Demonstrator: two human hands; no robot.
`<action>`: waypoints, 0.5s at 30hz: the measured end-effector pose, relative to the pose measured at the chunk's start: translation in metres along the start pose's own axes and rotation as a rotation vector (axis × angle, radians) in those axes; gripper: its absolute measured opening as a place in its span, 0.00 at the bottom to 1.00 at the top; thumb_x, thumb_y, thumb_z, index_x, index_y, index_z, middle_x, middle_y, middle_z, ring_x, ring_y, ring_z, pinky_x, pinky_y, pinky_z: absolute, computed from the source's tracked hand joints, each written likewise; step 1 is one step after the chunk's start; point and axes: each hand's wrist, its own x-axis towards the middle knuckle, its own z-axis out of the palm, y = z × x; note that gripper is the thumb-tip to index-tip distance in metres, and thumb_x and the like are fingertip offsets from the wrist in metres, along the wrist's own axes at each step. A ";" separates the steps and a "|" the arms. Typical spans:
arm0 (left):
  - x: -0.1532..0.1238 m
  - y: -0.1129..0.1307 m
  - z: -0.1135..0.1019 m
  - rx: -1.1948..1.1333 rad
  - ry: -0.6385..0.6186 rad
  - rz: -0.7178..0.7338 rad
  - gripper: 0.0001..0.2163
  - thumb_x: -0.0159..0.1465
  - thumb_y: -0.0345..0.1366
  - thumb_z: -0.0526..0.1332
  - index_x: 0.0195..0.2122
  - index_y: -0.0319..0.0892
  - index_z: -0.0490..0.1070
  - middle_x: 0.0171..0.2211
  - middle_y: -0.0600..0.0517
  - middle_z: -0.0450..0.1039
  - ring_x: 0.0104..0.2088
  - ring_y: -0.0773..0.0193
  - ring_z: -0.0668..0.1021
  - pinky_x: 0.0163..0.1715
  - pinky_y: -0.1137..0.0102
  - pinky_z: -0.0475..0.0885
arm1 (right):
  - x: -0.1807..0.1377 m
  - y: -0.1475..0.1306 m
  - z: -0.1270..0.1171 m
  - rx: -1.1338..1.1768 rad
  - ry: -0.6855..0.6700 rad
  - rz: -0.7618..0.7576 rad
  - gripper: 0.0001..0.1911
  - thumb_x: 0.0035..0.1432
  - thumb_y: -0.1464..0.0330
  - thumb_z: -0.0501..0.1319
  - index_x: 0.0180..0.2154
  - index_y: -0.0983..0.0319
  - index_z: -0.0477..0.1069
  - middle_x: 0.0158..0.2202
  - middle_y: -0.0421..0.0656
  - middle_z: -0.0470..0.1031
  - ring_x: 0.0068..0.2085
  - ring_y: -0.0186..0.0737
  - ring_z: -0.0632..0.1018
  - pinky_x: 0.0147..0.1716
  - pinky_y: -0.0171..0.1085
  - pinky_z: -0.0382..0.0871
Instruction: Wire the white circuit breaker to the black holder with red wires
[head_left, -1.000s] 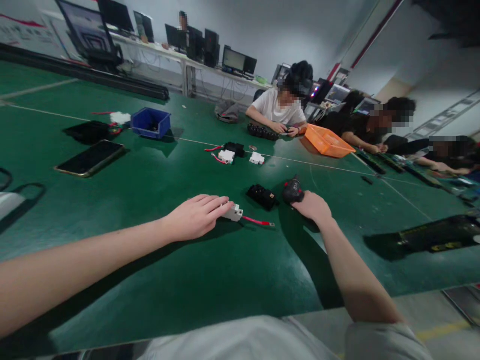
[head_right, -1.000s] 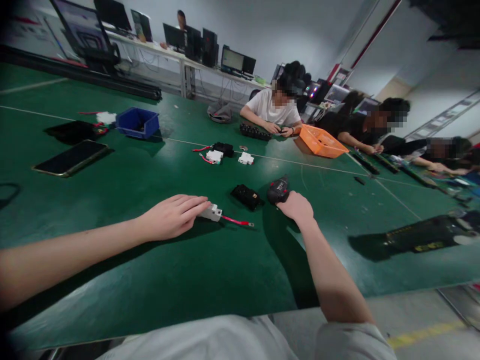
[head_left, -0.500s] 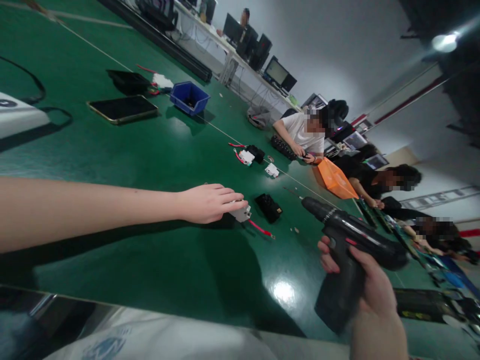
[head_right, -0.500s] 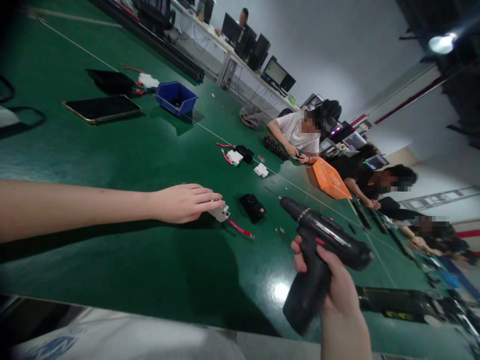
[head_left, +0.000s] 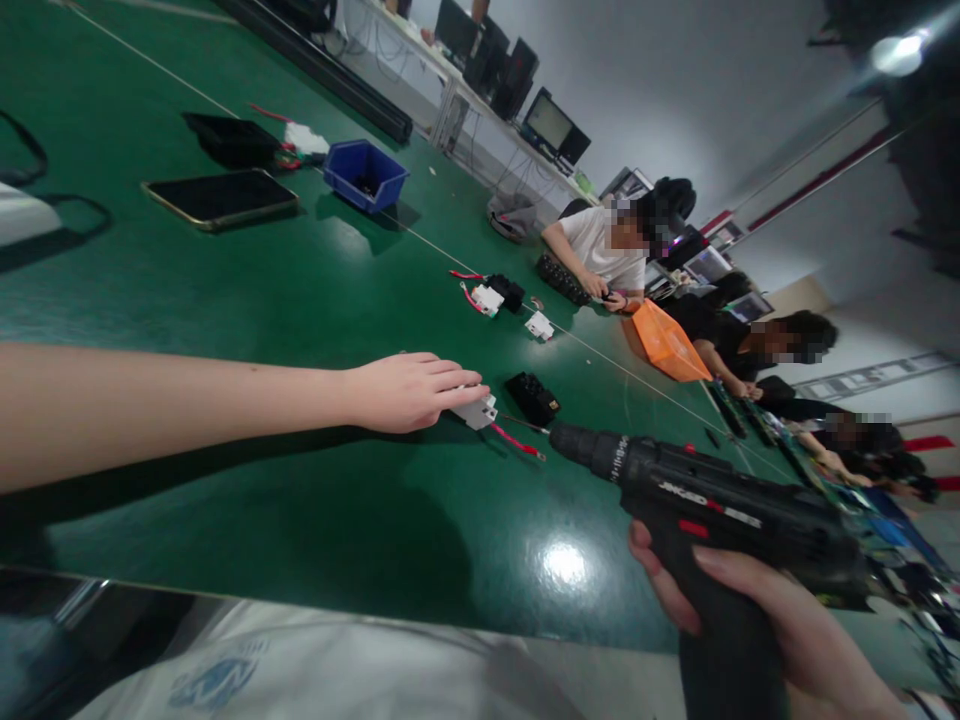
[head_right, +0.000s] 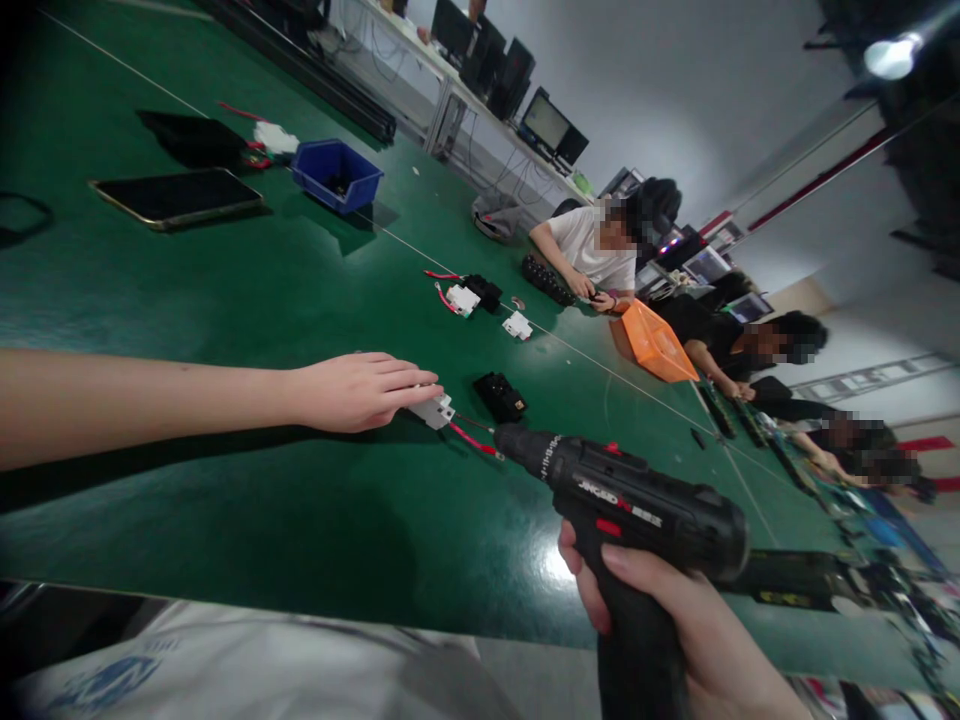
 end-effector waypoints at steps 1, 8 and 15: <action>0.000 0.000 0.000 -0.003 -0.002 0.000 0.28 0.67 0.32 0.58 0.69 0.42 0.58 0.66 0.42 0.66 0.60 0.55 0.73 0.56 0.64 0.68 | 0.001 0.000 0.001 0.012 0.019 -0.004 0.20 0.48 0.57 0.73 0.39 0.63 0.80 0.28 0.47 0.79 0.25 0.40 0.76 0.27 0.36 0.71; 0.001 0.001 -0.003 0.001 -0.036 -0.007 0.27 0.69 0.32 0.56 0.69 0.42 0.57 0.66 0.42 0.65 0.60 0.55 0.73 0.57 0.64 0.68 | 0.003 -0.001 0.009 0.028 0.088 -0.009 0.19 0.43 0.57 0.76 0.35 0.63 0.82 0.28 0.46 0.79 0.22 0.37 0.74 0.25 0.35 0.72; 0.000 0.000 -0.003 -0.024 -0.013 -0.009 0.29 0.66 0.31 0.60 0.69 0.44 0.58 0.65 0.42 0.66 0.60 0.55 0.74 0.56 0.65 0.69 | 0.004 -0.005 0.020 0.040 0.165 -0.002 0.19 0.39 0.58 0.77 0.32 0.62 0.83 0.27 0.45 0.79 0.21 0.35 0.74 0.21 0.32 0.71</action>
